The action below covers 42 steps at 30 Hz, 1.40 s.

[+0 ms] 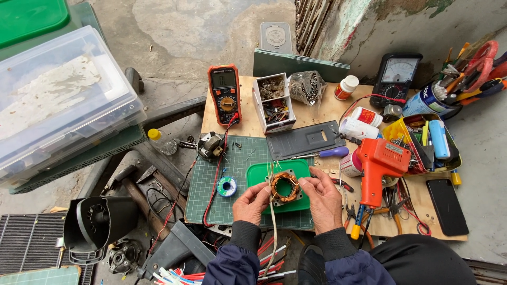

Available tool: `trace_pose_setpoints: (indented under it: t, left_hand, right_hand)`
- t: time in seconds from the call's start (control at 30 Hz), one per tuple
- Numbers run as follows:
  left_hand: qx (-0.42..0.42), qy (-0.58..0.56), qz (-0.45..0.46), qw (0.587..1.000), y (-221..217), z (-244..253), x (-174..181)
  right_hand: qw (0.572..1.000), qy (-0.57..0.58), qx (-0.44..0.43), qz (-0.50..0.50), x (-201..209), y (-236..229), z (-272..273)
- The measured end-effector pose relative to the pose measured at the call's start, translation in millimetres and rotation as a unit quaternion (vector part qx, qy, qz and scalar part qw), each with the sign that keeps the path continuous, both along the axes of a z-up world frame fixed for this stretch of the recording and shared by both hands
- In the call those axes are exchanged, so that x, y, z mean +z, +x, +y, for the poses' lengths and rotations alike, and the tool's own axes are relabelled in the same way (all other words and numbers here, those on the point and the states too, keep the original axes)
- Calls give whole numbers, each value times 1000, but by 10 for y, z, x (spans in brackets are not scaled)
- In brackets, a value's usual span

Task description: The person holds a motor stator and manipulates its wires, twisting and arranging them by hand. The person repeatedly inspects the copper windings and wire ends while holding the component over a green cutting mat on a cluttered workbench.

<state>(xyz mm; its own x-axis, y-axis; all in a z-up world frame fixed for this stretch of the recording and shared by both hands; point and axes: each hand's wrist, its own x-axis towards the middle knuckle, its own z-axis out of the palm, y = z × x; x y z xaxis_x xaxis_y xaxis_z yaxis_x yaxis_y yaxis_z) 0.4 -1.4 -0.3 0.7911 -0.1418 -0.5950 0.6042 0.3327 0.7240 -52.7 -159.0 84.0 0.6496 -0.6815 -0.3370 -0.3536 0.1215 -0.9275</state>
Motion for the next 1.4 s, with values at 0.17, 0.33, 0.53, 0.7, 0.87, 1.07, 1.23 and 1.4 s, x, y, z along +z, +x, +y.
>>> trace_pose_setpoints:
  t: [0.17, 0.33, 0.53, 0.7, 0.87, 1.07, 1.23, 1.4]
  left_hand:
    - [10, 8, -11, 1000, -28, -29, -107]
    - [22, 10, -24, 999, -38, -39, -117]
    - [24, 6, -28, 999, -35, -51, -142]
    - [30, 1, -31, 999, -49, -51, -140]
    - [31, 0, -29, 999, -46, -55, -128]
    - [34, 0, -34, 999, -59, -67, -125]
    - [35, 1, -27, 999, -45, -57, -153]
    - [25, 11, -21, 999, -38, -37, -99]
  right_hand:
    - [999, -8, -4, -51, -215, -26, -51]
    - [996, -10, -14, -85, -266, -23, -67]
    - [996, -18, -11, -82, -355, -29, -93]
    - [996, -19, -17, -83, -415, -36, -116]
    - [996, -15, -19, -85, -425, -22, -119]
    - [997, -15, -15, -68, -474, -35, -118]
    - [998, -44, -20, -29, -281, -24, -162]
    - [982, -151, 112, -2, 202, 225, -268]
